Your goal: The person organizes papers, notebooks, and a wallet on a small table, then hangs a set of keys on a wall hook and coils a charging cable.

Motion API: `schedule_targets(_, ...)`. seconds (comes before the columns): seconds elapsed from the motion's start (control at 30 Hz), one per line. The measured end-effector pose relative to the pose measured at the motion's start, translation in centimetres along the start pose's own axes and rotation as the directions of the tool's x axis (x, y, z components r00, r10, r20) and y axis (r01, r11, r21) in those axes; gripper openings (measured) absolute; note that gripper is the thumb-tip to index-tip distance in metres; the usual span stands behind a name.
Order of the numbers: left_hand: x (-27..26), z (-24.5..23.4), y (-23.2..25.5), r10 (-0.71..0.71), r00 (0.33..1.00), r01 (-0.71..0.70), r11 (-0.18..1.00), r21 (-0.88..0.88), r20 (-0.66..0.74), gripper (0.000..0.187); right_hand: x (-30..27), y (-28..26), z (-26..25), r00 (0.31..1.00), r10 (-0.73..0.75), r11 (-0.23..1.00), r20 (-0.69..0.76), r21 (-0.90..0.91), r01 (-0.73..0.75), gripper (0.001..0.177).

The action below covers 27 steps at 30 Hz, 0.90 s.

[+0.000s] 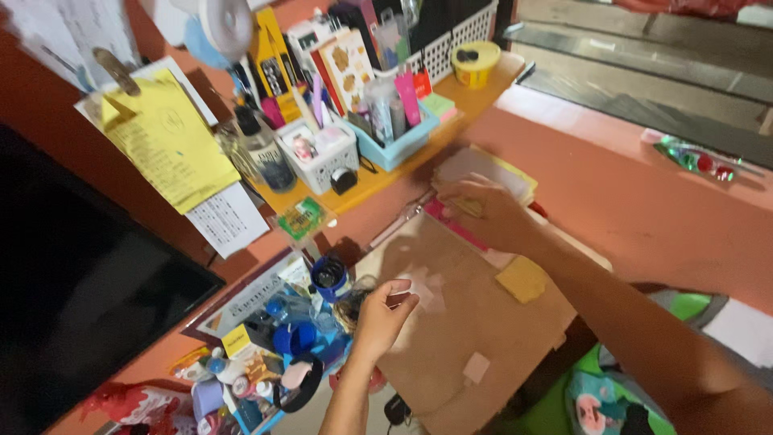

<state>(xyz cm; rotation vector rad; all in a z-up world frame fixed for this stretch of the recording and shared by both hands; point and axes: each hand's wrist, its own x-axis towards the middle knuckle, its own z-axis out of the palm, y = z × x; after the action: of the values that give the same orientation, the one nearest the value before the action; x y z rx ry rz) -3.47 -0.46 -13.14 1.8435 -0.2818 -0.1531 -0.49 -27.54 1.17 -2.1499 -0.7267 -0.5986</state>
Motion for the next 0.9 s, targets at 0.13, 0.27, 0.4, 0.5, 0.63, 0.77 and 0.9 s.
schedule_targets(0.13, -1.3, 0.4, -2.5, -0.114, 0.994, 0.113, 0.988, 0.101, -0.001, 0.039, -3.5, 1.2, 2.0, 0.975, 0.219, 0.964, 0.037, 0.149, -0.222, 0.031)
schedule_targets(0.27, -2.1, 1.5, -5.8, -0.166, 0.986, 0.166, 0.986, -0.009, 0.003, 0.039, -6.3, 4.5, 4.0, 0.926, 0.362, 0.909, 0.104, 0.180, -0.376, 0.037)
schedule_targets(0.4, -1.8, 3.0, -9.2, -0.169, 0.985, 0.164, 0.977, 0.135, 0.024, 0.040, -9.5, 7.4, 5.4, 0.933, 0.357, 0.933, 0.054, 0.020, -0.358, 0.032)
schedule_targets(0.5, -1.7, 5.3, -11.1, -0.093, 0.995, 0.091, 0.995, 0.047, 0.036, 0.043, -11.9, 8.8, 6.1, 0.916, 0.395, 0.913, 0.070, 0.075, -0.400, 0.028)
schedule_targets(0.63, -2.7, 8.5, -10.7, -0.202, 0.978, 0.189, 0.966, 0.177, 0.059, 0.040, -14.3, 10.4, 6.7, 0.869, 0.479, 0.875, 0.124, 0.010, -0.483, 0.027)
schedule_targets(0.77, -4.5, 12.4, -10.9, -0.378, 0.921, 0.326, 0.880, 0.345, 0.096, 0.038, -16.5, 11.4, 7.2, 0.849, 0.509, 0.856, 0.144, 0.016, -0.516, 0.026)
schedule_targets(0.9, -7.8, 16.1, -16.5, -0.239, 0.965, 0.097, 0.716, 0.692, 0.112, 0.042, -17.1, 11.7, 7.8, 0.770, 0.588, 0.799, 0.248, -0.030, -0.601, 0.025)
